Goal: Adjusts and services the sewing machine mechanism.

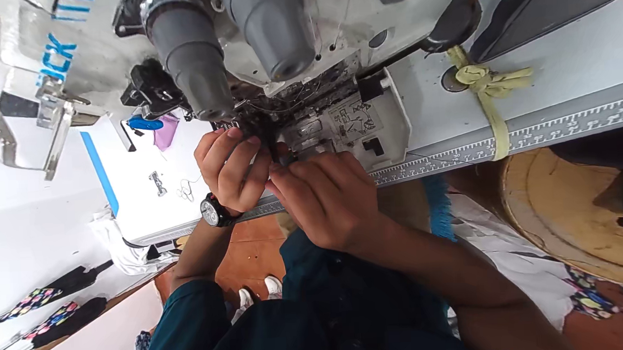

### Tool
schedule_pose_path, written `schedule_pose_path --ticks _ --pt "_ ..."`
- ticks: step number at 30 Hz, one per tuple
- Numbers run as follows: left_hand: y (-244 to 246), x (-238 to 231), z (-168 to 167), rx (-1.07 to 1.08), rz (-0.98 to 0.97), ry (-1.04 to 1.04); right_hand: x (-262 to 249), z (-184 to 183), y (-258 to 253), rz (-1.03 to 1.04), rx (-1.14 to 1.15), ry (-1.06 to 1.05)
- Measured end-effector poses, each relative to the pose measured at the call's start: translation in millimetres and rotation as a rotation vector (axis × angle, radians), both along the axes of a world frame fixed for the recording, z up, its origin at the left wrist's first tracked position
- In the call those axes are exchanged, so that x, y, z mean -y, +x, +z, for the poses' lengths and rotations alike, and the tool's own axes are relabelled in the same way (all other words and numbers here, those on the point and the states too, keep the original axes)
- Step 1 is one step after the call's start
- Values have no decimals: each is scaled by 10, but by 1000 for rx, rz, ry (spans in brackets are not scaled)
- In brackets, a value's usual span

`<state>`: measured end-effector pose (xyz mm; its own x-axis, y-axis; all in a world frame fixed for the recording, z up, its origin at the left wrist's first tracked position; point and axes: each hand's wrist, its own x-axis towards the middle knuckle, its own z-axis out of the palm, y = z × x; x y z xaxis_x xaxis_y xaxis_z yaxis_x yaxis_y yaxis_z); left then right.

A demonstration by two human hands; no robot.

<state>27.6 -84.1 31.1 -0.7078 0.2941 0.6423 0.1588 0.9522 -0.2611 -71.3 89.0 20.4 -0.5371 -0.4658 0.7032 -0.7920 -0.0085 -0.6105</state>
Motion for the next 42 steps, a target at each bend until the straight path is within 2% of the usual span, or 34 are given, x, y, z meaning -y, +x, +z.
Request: schedule_pose_path --ticks 15,25,33,42 --pt "-159 -65 -72 -132 78 105 67 8 -59 14 91 -24" --pt "-176 -120 -114 -92 225 -4 21 -95 -49 95 54 -26" --pt "-179 -103 -87 -79 232 -70 29 -174 -70 110 26 -50" --pt "-186 -76 -126 -104 236 -64 53 -230 52 4 19 -39"
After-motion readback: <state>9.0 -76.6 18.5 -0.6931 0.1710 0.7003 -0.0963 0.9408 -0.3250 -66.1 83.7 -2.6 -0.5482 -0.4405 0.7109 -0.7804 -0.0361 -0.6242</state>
